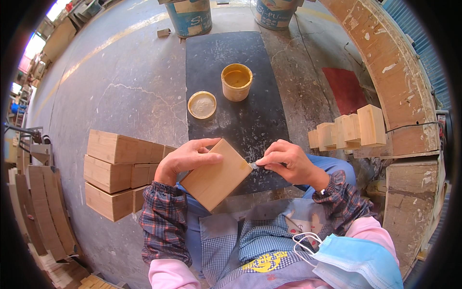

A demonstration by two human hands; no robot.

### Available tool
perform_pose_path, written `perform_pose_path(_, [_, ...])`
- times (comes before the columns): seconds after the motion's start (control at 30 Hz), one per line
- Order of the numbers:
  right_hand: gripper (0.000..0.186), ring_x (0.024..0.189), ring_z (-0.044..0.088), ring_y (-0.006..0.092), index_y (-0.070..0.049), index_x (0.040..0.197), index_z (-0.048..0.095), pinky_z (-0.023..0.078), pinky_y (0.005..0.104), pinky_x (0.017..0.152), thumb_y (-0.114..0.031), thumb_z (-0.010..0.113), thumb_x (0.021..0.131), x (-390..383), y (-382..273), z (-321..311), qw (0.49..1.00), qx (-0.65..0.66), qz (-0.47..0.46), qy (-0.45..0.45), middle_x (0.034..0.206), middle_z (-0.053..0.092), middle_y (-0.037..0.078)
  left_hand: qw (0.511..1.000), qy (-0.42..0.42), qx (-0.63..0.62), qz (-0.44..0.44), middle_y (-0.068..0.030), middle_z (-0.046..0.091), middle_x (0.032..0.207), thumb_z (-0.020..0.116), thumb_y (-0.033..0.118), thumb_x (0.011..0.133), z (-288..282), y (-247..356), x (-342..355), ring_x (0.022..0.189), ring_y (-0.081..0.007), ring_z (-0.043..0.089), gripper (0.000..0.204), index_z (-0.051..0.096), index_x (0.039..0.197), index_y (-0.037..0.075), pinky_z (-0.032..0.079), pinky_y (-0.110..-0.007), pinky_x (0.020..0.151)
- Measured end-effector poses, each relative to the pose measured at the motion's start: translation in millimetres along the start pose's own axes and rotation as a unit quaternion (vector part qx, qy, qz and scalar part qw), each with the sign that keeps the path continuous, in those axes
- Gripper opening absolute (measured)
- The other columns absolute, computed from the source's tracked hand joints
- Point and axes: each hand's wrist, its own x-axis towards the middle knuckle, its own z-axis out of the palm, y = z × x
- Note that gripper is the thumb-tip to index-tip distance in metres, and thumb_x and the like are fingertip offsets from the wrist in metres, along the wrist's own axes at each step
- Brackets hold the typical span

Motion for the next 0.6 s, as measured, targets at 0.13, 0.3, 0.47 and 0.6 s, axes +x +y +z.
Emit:
perform_pose_path(0.13, [0.019,0.088,0.069,0.0281,-0.013,0.109,0.083,0.057,0.0387,0.075,-0.009,0.081,0.091,1.4,-10.5,8.0,0.998,-0.028,0.018,0.053,0.093,0.071,0.007,1.000,-0.009,-0.012,0.017,-0.0170,0.076,0.117,0.086,0.053,0.085,0.8,0.0,0.5,0.109,-0.0229,0.072,0.091,0.057,0.159,0.008,0.055,-0.038,0.097])
perform_pose_path(0.3, [0.015,0.086,0.069,0.0289,-0.011,0.105,0.082,0.056,0.0395,0.073,-0.009,0.081,0.091,6.0,-18.4,15.7,0.996,-0.055,0.017,0.061,0.090,0.069,0.008,1.000,-0.012,-0.020,0.015,-0.0167,0.076,0.118,0.086,0.052,0.085,0.7,-1.8,1.0,0.110,-0.0221,0.071,0.091,0.057,0.159,0.008,0.055,-0.038,0.097])
perform_pose_path(0.47, [0.011,0.084,0.069,0.0281,-0.011,0.102,0.081,0.055,0.0410,0.073,-0.012,0.080,0.090,4.6,-20.2,8.3,0.989,-0.143,-0.017,0.019,0.088,0.068,0.007,0.999,-0.019,-0.025,0.022,-0.0157,0.077,0.117,0.086,0.050,0.086,0.2,-2.8,0.8,0.108,-0.0200,0.071,0.090,0.056,0.160,0.008,0.055,-0.036,0.096])
perform_pose_path(0.6, [0.012,0.081,0.068,0.0286,-0.011,0.102,0.081,0.054,0.0414,0.073,-0.012,0.080,0.090,-7.1,-28.2,-1.5,0.985,-0.171,0.003,0.028,0.085,0.066,0.007,0.999,-0.018,-0.036,0.019,-0.0153,0.077,0.115,0.084,0.047,0.087,6.3,11.5,-7.5,0.106,-0.0190,0.071,0.085,0.058,0.158,0.009,0.055,-0.035,0.095])
